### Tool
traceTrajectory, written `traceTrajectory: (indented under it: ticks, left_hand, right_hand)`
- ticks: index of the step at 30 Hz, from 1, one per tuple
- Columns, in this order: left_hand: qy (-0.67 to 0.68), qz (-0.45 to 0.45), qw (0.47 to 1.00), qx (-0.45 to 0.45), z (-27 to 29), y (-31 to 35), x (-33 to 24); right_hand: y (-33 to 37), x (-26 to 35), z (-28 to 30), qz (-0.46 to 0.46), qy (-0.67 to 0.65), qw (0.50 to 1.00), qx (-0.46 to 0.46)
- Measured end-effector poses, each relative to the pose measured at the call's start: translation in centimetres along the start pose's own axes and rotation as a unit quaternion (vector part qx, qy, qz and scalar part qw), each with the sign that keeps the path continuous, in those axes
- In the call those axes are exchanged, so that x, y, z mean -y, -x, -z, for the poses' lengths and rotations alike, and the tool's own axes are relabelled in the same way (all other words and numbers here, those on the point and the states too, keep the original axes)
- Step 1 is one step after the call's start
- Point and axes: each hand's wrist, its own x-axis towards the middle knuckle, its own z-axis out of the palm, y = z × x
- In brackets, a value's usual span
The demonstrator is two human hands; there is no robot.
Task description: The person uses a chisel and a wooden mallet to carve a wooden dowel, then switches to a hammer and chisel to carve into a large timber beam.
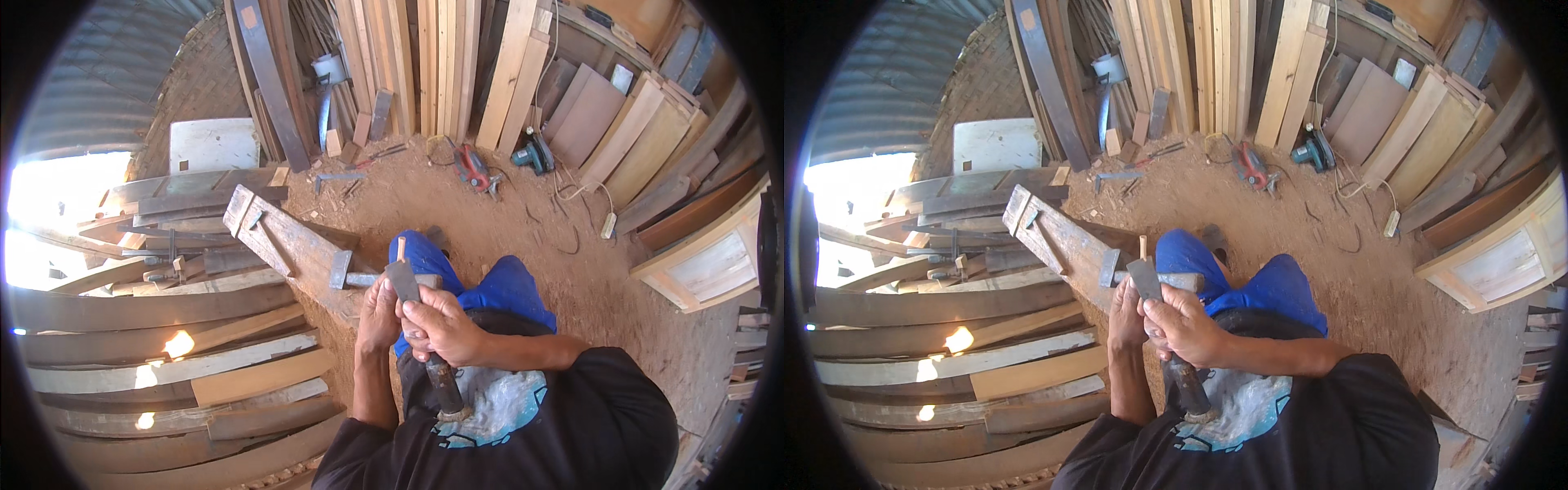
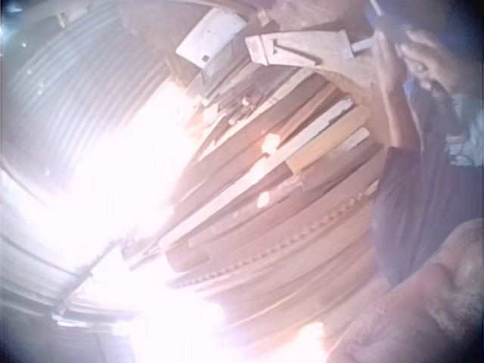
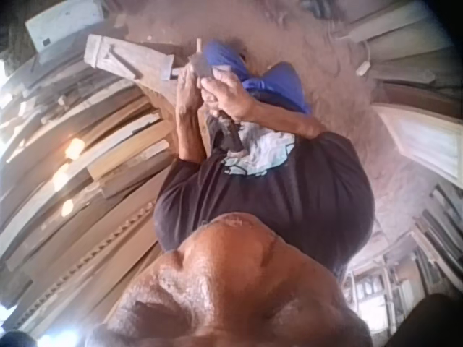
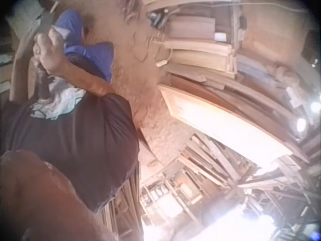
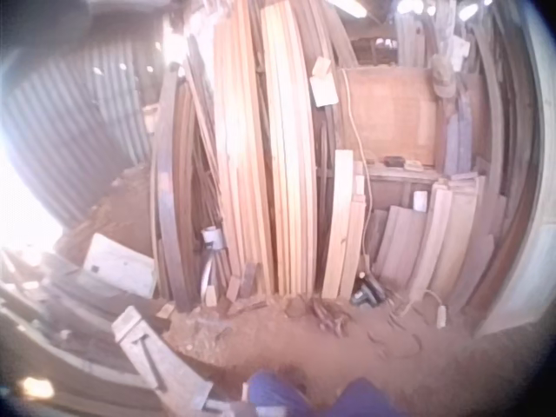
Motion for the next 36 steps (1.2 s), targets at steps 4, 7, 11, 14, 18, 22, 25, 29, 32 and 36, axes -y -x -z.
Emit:
traceTrajectory:
  ticks: [4,7,11,14,18,22,25,29,32,36]
  left_hand:
    - [0.016,0.010,0.997,0.074,1.4,1.8,1.0]
    - [-0.064,-0.020,0.993,0.094,2.1,3.4,1.4]
    - [-0.084,0.098,0.982,0.136,7.0,8.5,4.5]
    - [-0.098,0.121,0.987,0.025,5.8,6.8,4.1]
    - [-0.106,-0.057,0.992,0.029,1.4,2.0,1.8]
    - [-0.229,-0.160,0.960,0.036,0.7,0.5,1.8]
    - [-0.203,-0.121,0.971,0.032,0.2,0.8,2.6]
    - [-0.128,-0.048,0.989,0.049,0.4,1.6,3.5]
    - [-0.033,0.030,0.994,0.097,1.6,1.7,4.2]
    - [0.068,0.051,0.992,0.091,0.6,0.9,3.3]
  right_hand:
    - [1.1,0.2,0.6,0.002,0.000,1.000,-0.014]
    - [2.0,1.3,0.8,0.038,-0.005,0.993,-0.108]
    - [6.3,5.8,2.0,0.198,-0.027,0.973,-0.116]
    - [2.8,5.9,4.1,0.110,0.099,0.981,-0.128]
    - [-1.5,4.8,4.9,0.125,0.261,0.953,-0.087]
    - [-2.1,5.0,4.8,0.172,0.242,0.951,-0.088]
    - [-2.2,5.3,6.1,0.148,0.289,0.940,-0.108]
    - [-2.8,4.3,7.7,0.194,0.306,0.924,-0.120]
    - [-3.1,4.8,7.6,0.160,0.319,0.928,-0.109]
    - [-3.6,4.2,6.4,0.185,0.212,0.946,-0.162]
